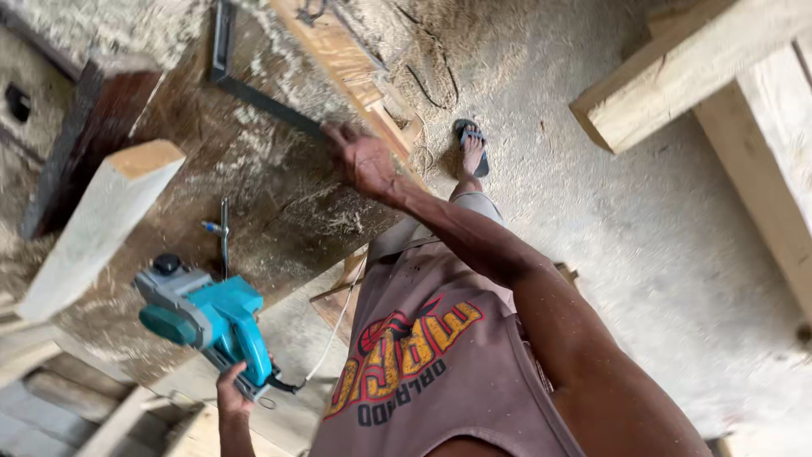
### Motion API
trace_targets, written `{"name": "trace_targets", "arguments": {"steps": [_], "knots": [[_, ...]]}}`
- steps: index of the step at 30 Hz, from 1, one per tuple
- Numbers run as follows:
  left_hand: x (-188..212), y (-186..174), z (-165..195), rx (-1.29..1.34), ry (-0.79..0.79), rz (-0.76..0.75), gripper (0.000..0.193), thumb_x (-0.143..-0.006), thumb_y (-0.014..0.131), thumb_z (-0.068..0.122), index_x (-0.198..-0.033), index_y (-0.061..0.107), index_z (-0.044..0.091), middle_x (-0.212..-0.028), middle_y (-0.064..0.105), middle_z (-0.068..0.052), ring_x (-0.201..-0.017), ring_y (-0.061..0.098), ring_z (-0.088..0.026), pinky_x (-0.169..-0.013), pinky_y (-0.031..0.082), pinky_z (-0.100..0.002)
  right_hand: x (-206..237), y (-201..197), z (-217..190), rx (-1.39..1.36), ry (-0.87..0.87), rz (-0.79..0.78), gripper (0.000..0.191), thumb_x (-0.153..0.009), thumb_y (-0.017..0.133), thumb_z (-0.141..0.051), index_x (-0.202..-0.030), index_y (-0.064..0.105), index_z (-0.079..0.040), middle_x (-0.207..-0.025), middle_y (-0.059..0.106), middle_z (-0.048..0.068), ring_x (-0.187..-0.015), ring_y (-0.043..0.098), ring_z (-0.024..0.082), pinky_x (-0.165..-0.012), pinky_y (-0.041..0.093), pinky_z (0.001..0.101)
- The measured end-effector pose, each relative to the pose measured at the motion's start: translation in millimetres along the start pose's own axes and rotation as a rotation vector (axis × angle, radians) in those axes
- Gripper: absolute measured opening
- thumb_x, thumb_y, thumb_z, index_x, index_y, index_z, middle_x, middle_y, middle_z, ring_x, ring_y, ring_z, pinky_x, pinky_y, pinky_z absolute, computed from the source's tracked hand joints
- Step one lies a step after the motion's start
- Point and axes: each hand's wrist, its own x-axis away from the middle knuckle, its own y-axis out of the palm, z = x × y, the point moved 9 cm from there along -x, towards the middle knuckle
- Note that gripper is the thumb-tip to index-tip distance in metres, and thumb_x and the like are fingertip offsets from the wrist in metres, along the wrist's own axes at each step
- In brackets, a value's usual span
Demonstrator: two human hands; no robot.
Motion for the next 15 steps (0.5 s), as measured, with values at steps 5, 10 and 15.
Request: {"name": "trace_targets", "arguments": {"steps": [5,10,15], "knots": [[-15.7,-21.0,-10.8,0.085,0.128,-0.046,0.059,-0.084,0.064,0.018,-0.129,0.056,-0.018,-0.111,0.071,-0.030,-0.100,0.072,-0.043,-0.096,0.056,-0.055,-5.0,-23.9,-30.6,0.089,-0.265,0.096,0.055,-0.088,0.064,-0.003,-0.143,0.059,-0.009,-0.117,0.068,0.012,-0.086,0.072,0.019,-0.062,0.062,0.0270],[-32.5,-70.0,-29.6,0.166,0.239,0.033,0.045,-0.082,0.068,0.010,-0.123,0.062,-0.008,-0.110,0.071,-0.020,-0.092,0.074,-0.033,-0.089,0.063,-0.047,-2.0,-21.1,-102.3,0.849,-0.402,0.286,0.029,-0.096,0.067,-0.031,-0.122,0.068,-0.019,-0.110,0.061,0.013,-0.095,0.060,0.030,-0.075,0.051,0.0424],[-43.6,-94.7,-44.4,0.266,0.259,-0.027,0.043,-0.082,0.069,0.014,-0.119,0.067,-0.006,-0.102,0.076,-0.013,-0.085,0.075,-0.025,-0.082,0.063,-0.041,-9.5,120.2,-168.8,0.523,-0.592,-0.119,0.037,-0.102,0.073,-0.020,-0.137,0.066,-0.012,-0.130,0.061,0.012,-0.110,0.062,0.029,-0.094,0.051,0.0438]]}}
